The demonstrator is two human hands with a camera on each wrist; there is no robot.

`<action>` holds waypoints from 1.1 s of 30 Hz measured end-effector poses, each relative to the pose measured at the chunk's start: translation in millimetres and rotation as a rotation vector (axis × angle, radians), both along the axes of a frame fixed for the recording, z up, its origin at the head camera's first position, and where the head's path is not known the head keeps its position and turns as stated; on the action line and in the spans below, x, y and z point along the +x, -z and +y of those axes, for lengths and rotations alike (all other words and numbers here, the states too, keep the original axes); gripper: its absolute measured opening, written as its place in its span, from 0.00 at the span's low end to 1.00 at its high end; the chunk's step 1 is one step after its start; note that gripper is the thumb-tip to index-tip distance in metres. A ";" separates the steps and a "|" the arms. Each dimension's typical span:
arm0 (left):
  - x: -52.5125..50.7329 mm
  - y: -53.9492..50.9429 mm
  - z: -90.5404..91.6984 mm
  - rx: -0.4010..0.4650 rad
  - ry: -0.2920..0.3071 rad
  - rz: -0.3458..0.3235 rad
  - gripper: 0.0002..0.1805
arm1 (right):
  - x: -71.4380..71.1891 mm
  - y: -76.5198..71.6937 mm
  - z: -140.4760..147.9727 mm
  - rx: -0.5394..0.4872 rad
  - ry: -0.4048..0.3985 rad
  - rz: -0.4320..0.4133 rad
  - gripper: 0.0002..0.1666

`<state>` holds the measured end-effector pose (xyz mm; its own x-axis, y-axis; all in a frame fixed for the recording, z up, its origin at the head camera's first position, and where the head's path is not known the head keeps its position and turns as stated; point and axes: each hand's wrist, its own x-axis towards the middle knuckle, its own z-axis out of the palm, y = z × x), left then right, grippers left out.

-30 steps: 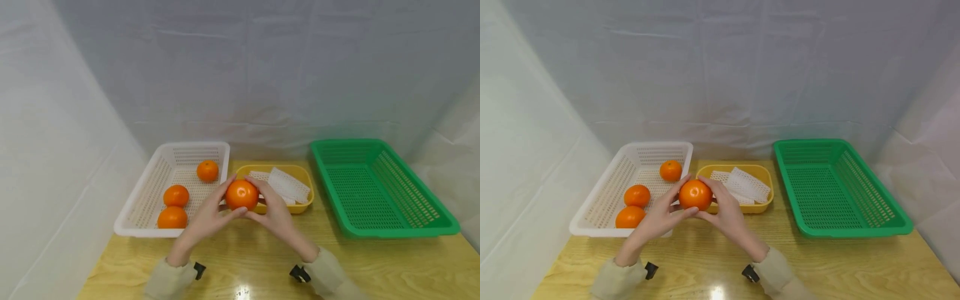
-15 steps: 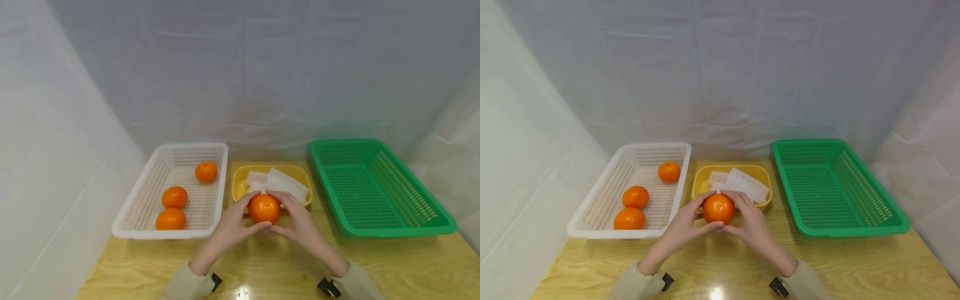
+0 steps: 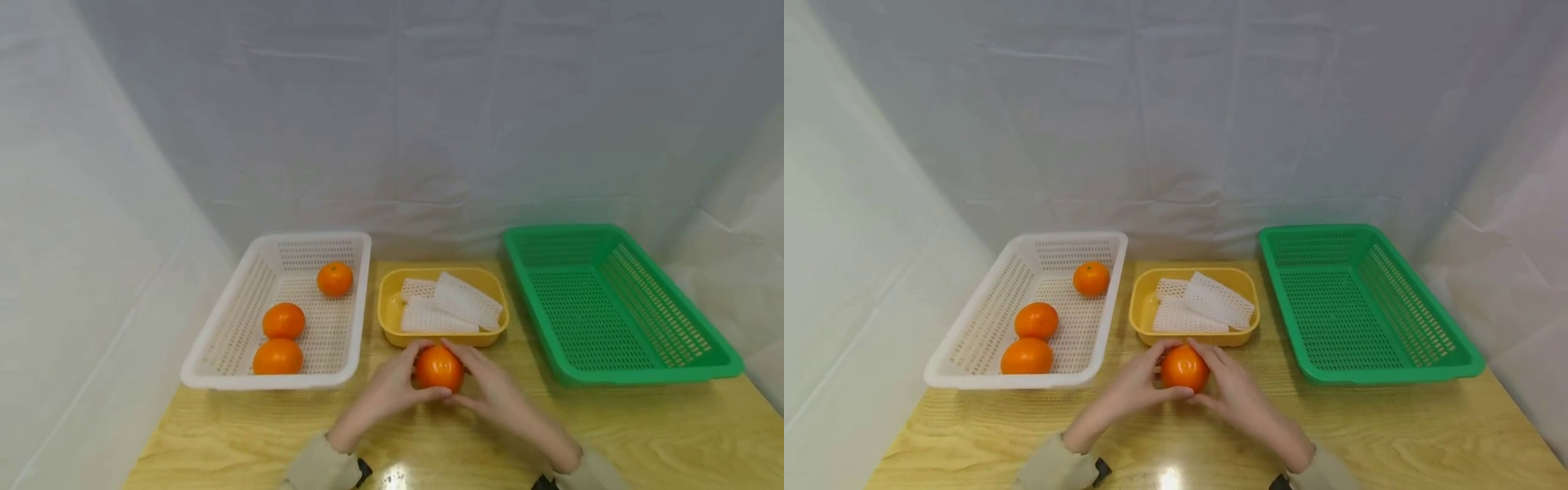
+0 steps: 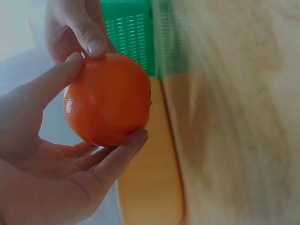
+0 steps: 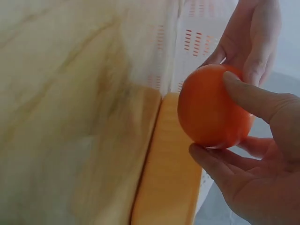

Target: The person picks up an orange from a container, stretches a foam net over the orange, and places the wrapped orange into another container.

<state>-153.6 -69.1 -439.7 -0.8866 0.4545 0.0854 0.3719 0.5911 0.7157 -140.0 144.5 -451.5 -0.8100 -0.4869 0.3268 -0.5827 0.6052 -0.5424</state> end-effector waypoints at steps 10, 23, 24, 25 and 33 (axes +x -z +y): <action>1.1 13.7 5.9 -0.014 0.010 -0.042 0.40 | 1.6 15.3 1.5 0.027 0.050 -0.068 0.51; 2.1 17.2 0.8 -0.054 0.034 -0.048 0.43 | 2.2 17.7 3.9 0.019 0.028 -0.108 0.49; 2.4 17.5 0.3 -0.058 0.041 -0.040 0.43 | 2.6 17.7 4.3 0.020 0.023 -0.113 0.49; 2.9 17.5 -0.1 -0.060 0.047 -0.035 0.43 | 3.1 17.3 4.6 0.018 0.017 -0.122 0.49; 5.6 18.1 -0.7 -0.065 0.056 -0.029 0.44 | 1.8 11.8 9.2 -0.009 -0.046 -0.177 0.50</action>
<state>-148.0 -69.9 -457.8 -0.8616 0.5068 0.0292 0.3853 0.6154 0.6876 -138.2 153.8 -463.3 -0.8322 -0.5225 0.1855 -0.5046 0.5750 -0.6440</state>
